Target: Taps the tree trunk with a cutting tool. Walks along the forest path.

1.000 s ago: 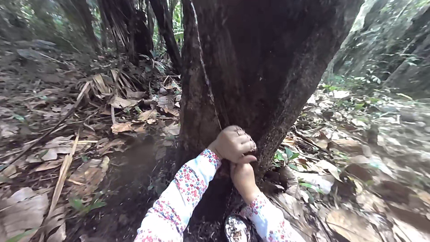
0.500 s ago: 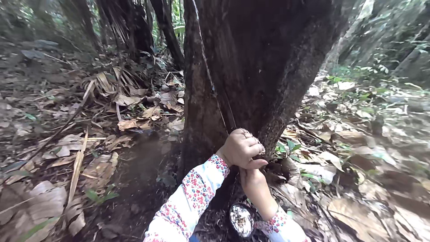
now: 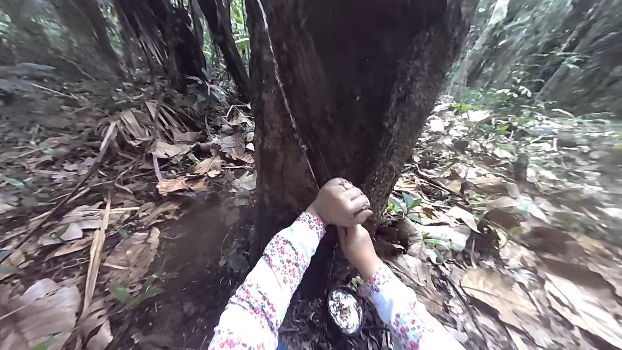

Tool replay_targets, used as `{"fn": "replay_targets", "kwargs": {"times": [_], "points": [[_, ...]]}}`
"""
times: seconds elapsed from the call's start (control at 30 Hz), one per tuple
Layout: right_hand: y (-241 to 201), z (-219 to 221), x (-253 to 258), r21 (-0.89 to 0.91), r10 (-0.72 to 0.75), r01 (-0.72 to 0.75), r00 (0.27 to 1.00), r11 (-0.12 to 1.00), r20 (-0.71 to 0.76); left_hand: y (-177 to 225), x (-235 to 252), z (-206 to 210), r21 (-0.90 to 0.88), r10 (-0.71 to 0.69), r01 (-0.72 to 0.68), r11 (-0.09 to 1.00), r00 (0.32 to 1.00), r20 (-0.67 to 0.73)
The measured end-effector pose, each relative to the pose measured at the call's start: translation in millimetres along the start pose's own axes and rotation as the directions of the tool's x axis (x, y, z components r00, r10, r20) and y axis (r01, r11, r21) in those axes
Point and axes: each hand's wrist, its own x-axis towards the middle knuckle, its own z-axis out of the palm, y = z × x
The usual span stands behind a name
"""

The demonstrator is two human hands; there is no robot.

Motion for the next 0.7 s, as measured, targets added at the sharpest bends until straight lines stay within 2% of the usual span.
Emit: {"fn": "replay_targets", "kwargs": {"times": [0.13,0.27,0.4,0.5,0.57,0.63,0.7], "points": [[5.9,7.3,-10.7,-0.016,-0.004,0.004,1.0,1.0,-0.02,8.9,-11.9,8.0,0.046,0.004,-0.003,0.999,1.0,-0.026],[-1.6,8.4,-2.3,-0.024,-0.016,0.015,0.999,1.0,-0.041,-1.8,-3.4,-5.0,-0.032,0.024,-0.022,0.999,0.997,0.078],[7.2,-5.0,-6.8,-0.037,0.016,-0.015,0.999,0.999,0.031,11.3,-5.8,9.1,0.017,-0.04,0.04,0.999,0.999,0.017],[0.4,-12.8,-10.5,-0.035,-0.025,0.025,1.0,0.999,0.004,14.4,0.9,1.2,-0.007,-0.024,0.025,1.0,0.999,0.03],[-5.9,-14.6,0.7,-0.004,-0.012,0.013,1.0,1.0,0.012,3.7,9.2,-3.9,-0.046,-0.01,0.013,0.999,0.997,0.074],[-8.2,-19.5,10.7,-0.001,0.03,-0.03,0.998,1.0,0.047,-2.7,15.8,-0.2,-0.035,-0.039,0.041,0.999,0.998,0.049],[1.3,-21.8,-9.8,-0.02,0.091,-0.09,0.991,0.996,0.102,17.4,6.0,3.7,-0.089,-0.085,0.095,0.991,0.99,0.109]]}}
